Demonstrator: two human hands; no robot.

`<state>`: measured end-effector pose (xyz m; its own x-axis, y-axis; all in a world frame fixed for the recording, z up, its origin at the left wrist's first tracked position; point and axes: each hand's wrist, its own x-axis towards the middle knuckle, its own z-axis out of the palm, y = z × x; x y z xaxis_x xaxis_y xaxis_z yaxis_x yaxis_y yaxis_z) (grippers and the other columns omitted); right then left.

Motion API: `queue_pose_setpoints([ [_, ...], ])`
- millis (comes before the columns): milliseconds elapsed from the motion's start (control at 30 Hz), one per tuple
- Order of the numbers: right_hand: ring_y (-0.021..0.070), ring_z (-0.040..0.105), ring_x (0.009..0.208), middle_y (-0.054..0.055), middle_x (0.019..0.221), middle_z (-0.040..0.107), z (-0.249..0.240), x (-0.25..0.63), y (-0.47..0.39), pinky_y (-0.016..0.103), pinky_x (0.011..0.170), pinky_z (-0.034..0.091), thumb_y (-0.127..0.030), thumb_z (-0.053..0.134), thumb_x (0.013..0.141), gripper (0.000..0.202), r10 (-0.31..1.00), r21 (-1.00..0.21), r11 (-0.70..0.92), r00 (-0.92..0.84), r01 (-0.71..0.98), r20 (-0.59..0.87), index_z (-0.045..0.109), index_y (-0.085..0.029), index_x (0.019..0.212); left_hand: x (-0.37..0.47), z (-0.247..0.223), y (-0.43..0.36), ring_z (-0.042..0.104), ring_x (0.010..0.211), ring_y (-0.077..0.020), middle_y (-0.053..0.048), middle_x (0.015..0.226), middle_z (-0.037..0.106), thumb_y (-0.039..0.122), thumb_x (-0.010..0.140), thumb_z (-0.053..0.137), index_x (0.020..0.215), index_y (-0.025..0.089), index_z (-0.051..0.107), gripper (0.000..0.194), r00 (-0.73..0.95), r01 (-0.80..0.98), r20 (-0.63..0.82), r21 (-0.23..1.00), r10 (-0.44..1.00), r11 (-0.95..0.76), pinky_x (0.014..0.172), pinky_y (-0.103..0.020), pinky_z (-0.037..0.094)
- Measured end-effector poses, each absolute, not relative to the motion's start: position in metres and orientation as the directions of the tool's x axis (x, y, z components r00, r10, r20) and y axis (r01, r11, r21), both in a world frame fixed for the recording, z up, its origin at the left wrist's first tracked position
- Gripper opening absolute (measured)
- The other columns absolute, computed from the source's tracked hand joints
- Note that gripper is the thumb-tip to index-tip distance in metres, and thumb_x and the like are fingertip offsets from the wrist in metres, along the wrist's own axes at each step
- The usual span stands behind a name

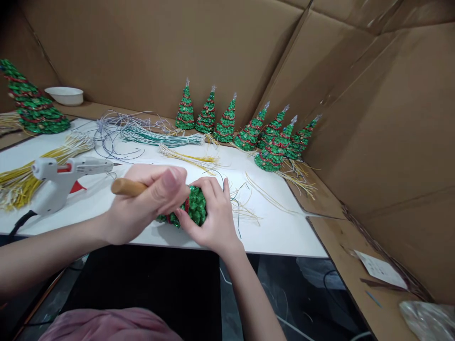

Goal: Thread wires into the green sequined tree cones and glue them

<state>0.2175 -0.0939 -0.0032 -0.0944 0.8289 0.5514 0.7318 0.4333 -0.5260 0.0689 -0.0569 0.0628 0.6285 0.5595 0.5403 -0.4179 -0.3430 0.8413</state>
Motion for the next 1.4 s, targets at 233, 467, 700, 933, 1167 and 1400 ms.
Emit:
queue_pose_setpoints([
  [233,0.0302,0.061,0.101,0.008,0.103,0.059,-0.004,0.217,-0.093,0.061,0.095,0.044,-0.045,0.06,0.082,0.032,0.798,-0.517,0.47,-0.094,0.715,0.595,0.05,-0.024,0.104,0.066,0.065,-0.053,0.028,0.048,-0.0059,0.006,0.053,0.03,0.043,0.096,0.054,0.056,0.017,0.033,0.052,0.621,-0.486,0.559,0.825,0.549,-0.29,0.045,-0.023,0.024],
  [467,0.0302,0.061,0.103,0.008,0.105,0.06,-0.004,0.216,-0.094,0.059,0.096,0.044,-0.043,0.063,0.082,0.035,0.796,-0.516,0.466,-0.085,0.719,0.599,0.048,-0.025,0.108,0.068,0.056,-0.049,0.027,0.046,-0.0057,0.005,0.052,0.03,0.044,0.097,0.05,0.056,0.017,0.034,0.052,0.627,-0.498,0.547,0.829,0.555,-0.254,0.044,-0.023,0.023],
  [700,0.0303,0.061,0.102,0.007,0.103,0.059,-0.004,0.216,-0.094,0.06,0.097,0.043,-0.044,0.062,0.081,0.029,0.805,-0.533,0.461,-0.081,0.71,0.588,0.051,-0.024,0.1,0.069,0.055,-0.049,0.027,0.045,-0.0065,0.005,0.052,0.03,0.052,0.095,0.049,0.056,0.018,0.034,0.054,0.614,-0.432,0.529,0.846,0.586,-0.312,0.044,-0.024,0.024],
  [933,0.0301,0.061,0.098,0.007,0.102,0.059,-0.006,0.217,-0.093,0.061,0.096,0.043,-0.046,0.061,0.081,0.032,0.81,-0.53,0.454,-0.084,0.716,0.58,0.051,-0.025,0.103,0.069,0.054,-0.052,0.028,0.046,-0.0066,0.005,0.053,0.031,0.045,0.097,0.05,0.057,0.018,0.035,0.05,0.593,-0.45,0.569,0.821,0.57,-0.352,0.044,-0.024,0.024],
  [1167,0.0284,0.06,0.099,0.006,0.101,0.058,-0.003,0.216,-0.092,0.057,0.096,0.044,-0.043,0.06,0.083,0.029,0.784,-0.488,0.477,-0.102,0.731,0.613,0.049,-0.025,0.104,0.076,0.043,-0.05,0.026,0.045,-0.0062,0.007,0.051,0.028,0.05,0.093,0.055,0.056,0.018,0.034,0.053,0.536,-0.545,0.585,0.791,0.609,-0.279,0.044,-0.023,0.021],
  [1400,0.0287,0.059,0.101,0.006,0.103,0.058,-0.003,0.212,-0.09,0.057,0.098,0.042,-0.043,0.06,0.082,0.031,0.793,-0.496,0.487,-0.126,0.719,0.596,0.049,-0.025,0.106,0.071,0.043,-0.05,0.027,0.045,-0.0056,0.007,0.051,0.03,0.046,0.094,0.055,0.055,0.017,0.036,0.052,0.547,-0.513,0.554,0.814,0.627,-0.272,0.045,-0.023,0.022],
])
